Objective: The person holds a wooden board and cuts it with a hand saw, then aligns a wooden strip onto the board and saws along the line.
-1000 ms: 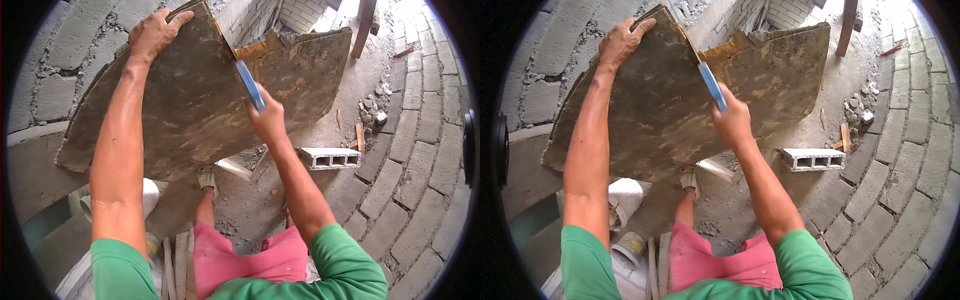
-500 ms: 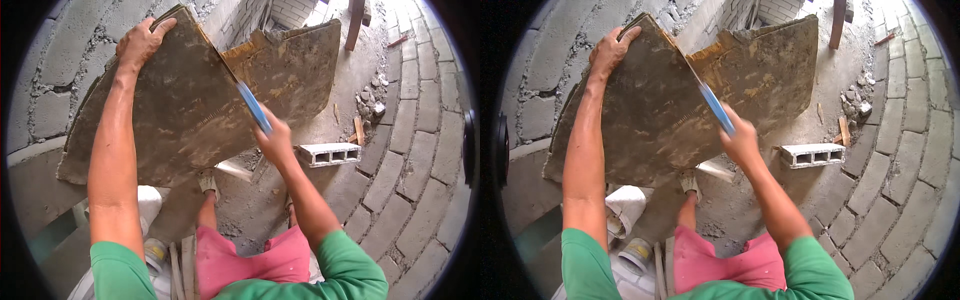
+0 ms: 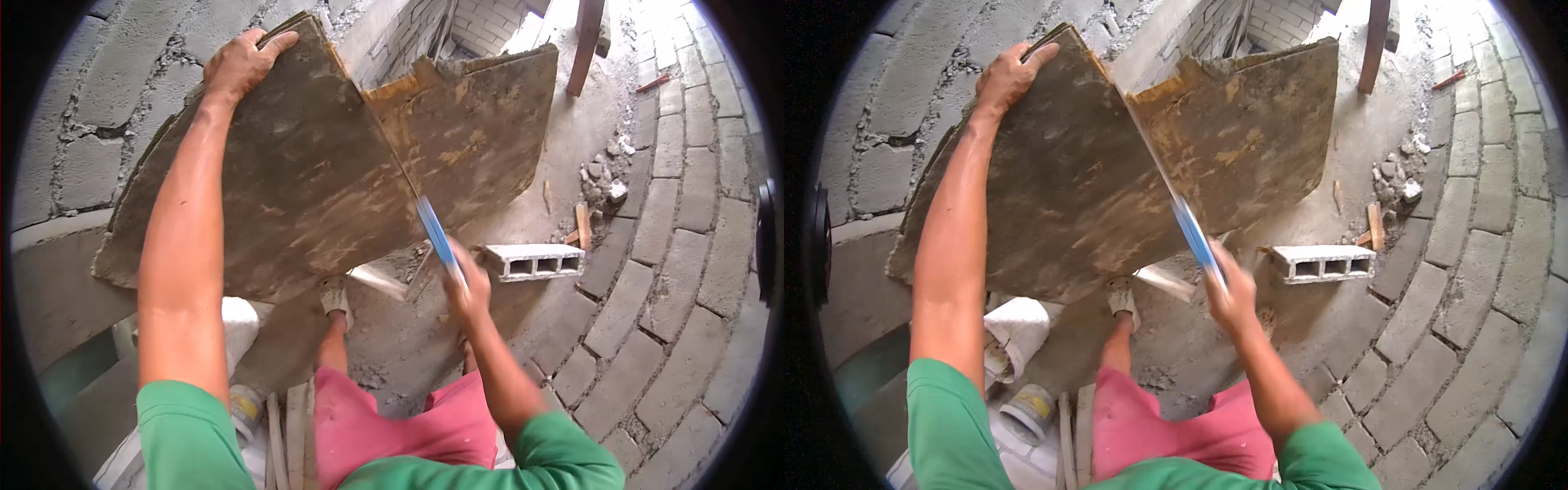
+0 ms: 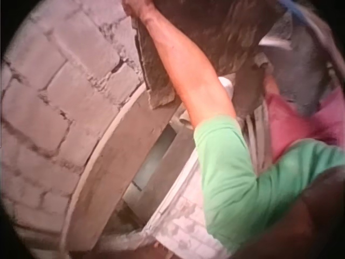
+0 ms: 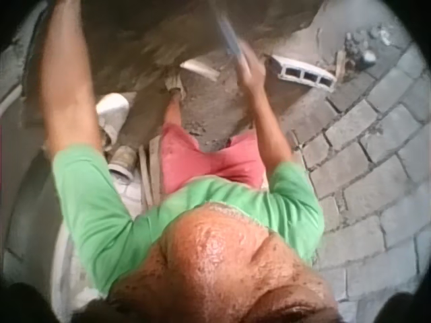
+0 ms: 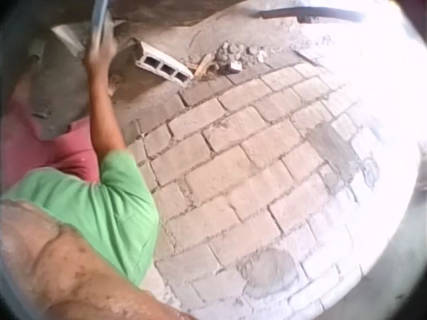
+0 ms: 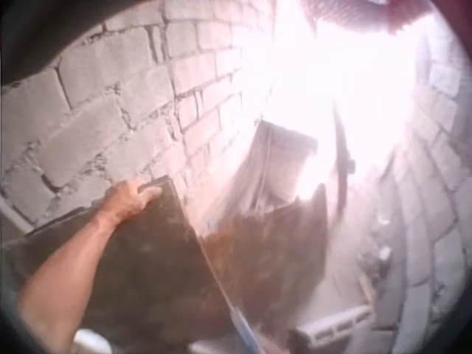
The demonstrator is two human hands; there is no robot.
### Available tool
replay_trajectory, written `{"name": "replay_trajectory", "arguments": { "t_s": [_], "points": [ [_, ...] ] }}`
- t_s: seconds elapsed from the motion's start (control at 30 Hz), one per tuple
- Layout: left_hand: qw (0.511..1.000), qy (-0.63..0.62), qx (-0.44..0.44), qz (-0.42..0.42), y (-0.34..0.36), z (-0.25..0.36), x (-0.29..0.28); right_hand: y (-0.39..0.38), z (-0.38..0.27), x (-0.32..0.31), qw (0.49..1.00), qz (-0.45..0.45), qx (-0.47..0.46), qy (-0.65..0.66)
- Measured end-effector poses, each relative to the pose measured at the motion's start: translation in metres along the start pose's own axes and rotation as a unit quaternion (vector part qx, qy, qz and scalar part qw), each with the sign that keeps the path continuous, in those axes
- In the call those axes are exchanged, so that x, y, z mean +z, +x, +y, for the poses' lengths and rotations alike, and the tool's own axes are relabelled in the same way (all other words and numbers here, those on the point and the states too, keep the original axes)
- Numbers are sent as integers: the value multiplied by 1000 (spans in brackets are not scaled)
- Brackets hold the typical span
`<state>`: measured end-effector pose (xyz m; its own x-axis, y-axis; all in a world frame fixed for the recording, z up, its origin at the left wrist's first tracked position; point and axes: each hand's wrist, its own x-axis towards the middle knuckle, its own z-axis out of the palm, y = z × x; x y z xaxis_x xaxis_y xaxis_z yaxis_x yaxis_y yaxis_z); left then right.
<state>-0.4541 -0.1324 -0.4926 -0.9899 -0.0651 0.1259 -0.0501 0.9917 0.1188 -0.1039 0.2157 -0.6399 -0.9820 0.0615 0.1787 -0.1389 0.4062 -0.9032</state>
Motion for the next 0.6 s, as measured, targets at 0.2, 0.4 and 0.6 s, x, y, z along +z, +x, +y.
{"name": "replay_trajectory", "arguments": {
  "t_s": [0.2,0.4,0.6],
  "points": [
    [999,-10,25,21,-4,-13,-8,29,-18,-4,989,-56,138,21],
    [999,-20,40,16,-3,12,7,191,-27,96,994,18,110,15],
    [999,-16,20,-30,1,11,-15,-36,-4,-51,990,-89,112,3]
  ]
}}
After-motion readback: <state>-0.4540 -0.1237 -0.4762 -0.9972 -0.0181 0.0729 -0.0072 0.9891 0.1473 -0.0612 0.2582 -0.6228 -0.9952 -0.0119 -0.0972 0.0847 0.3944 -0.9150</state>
